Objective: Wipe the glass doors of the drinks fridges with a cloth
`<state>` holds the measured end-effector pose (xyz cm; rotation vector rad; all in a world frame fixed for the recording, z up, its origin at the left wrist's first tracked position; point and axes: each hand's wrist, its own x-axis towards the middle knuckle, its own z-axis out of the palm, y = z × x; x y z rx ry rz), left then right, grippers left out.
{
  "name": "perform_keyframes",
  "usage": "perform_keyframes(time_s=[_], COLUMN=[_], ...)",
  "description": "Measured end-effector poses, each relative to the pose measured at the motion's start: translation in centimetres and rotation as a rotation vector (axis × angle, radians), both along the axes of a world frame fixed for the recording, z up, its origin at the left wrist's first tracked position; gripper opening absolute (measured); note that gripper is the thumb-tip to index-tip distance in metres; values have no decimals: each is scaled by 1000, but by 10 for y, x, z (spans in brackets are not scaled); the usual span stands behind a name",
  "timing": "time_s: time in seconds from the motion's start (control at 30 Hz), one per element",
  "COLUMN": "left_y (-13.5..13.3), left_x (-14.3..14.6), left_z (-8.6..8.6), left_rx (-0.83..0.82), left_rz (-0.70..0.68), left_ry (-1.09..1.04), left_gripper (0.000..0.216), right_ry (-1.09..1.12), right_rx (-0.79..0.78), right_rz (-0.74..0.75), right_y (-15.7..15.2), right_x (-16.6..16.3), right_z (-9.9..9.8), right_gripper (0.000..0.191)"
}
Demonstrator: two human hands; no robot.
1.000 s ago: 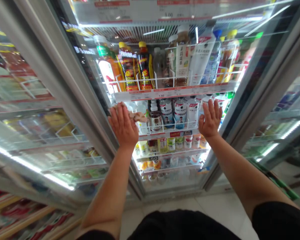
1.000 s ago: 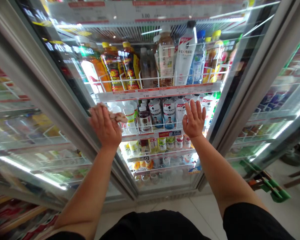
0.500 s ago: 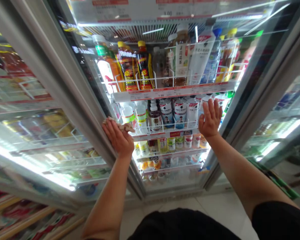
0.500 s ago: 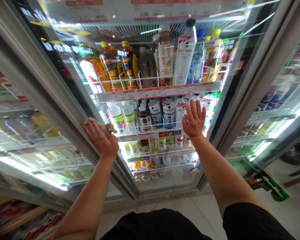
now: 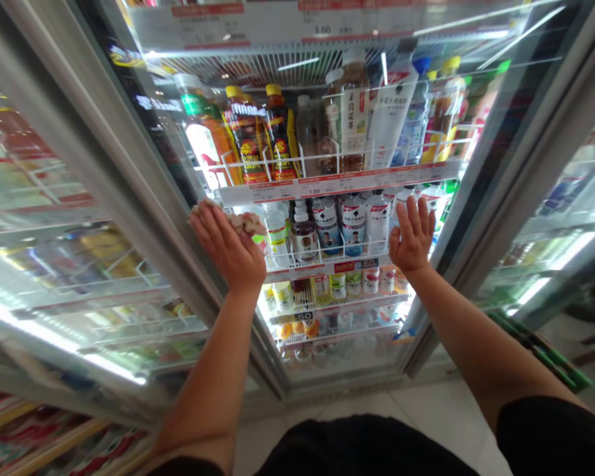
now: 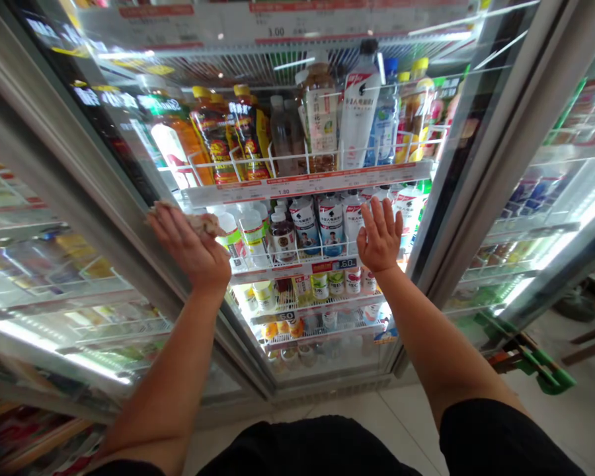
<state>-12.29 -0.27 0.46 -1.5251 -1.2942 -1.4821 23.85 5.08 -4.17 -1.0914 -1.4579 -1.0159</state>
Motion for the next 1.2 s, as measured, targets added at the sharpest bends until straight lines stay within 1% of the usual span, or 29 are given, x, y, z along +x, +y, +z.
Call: perform_keyframes(time_s=[0.03,0.07,0.2,0.27,0.37,0.4,0.43,0.47,0.5,0.6,0.63,0.67,0.7,0.83,0.87,0.9,0.93,0.97,1.03,1.07,1.1,1.13,1.17,1.2], left_y=[-1,-3,-4,0,6,7,8,8,8,9,10,11,11,10,9,9,9,10,13,15,16,17,18,18], left_x=[5,10,26,29,35,39,44,50,57,74,77,79,81,87,91,95,100,106,115,118,121,122,123,124], left_z=[6,7,2,12,37,42,42,38,30,-2,-8,-8,-4,36,41,41,35,25,0,-9,-15,-15,-10,-1], left_rx=[-10,-24,-89,-63,5,13,16,13,15,16,9,-7,-33,-133,-142,-142,-137,-131,-123,-119,-114,-107,-98,-90], left_rz=[-6,-16,-88,-85,-26,-13,-7,-8,-17,-65,-82,-100,-116,-162,-161,-155,-152,-157,-196,-218,-234,-238,-231,-213], left_ry=[-3,-8,8,60,148,167,182,200,233,400,444,469,472,356,319,291,280,296,406,480,546,591,608,596], left_gripper=[61,60,58,57,58,58,58,59,60,61,60,60,60,61,61,62,62,62,62,62,61,60,60,59], right_ry=[10,15,-13,-26,-3,10,18,21,18,-4,-6,-3,6,46,50,50,49,49,49,50,49,46,39,30], right_rx=[-19,-31,22,43,-12,-37,-57,-64,-55,18,34,36,22,-82,-96,-100,-100,-98,-94,-93,-90,-83,-68,-45], right_rz=[-2,-2,3,12,17,15,9,4,3,9,16,24,28,18,14,16,18,19,20,23,26,29,32,34], right_y=[0,0,0,0,1,1,1,2,2,2,1,1,0,0,1,1,1,1,1,1,0,0,0,0], right_x=[0,0,-1,0,0,0,0,0,0,-1,-2,-2,-3,-2,-2,-2,-2,-2,-2,-3,-3,-4,-4,-4], right_z=[0,0,1,1,0,0,-1,-1,-1,0,0,1,1,0,-1,-1,-1,-1,0,0,1,1,1,2], right_gripper=[56,56,56,56,57,57,58,58,58,57,57,57,57,56,56,57,57,56,56,55,55,55,55,55])
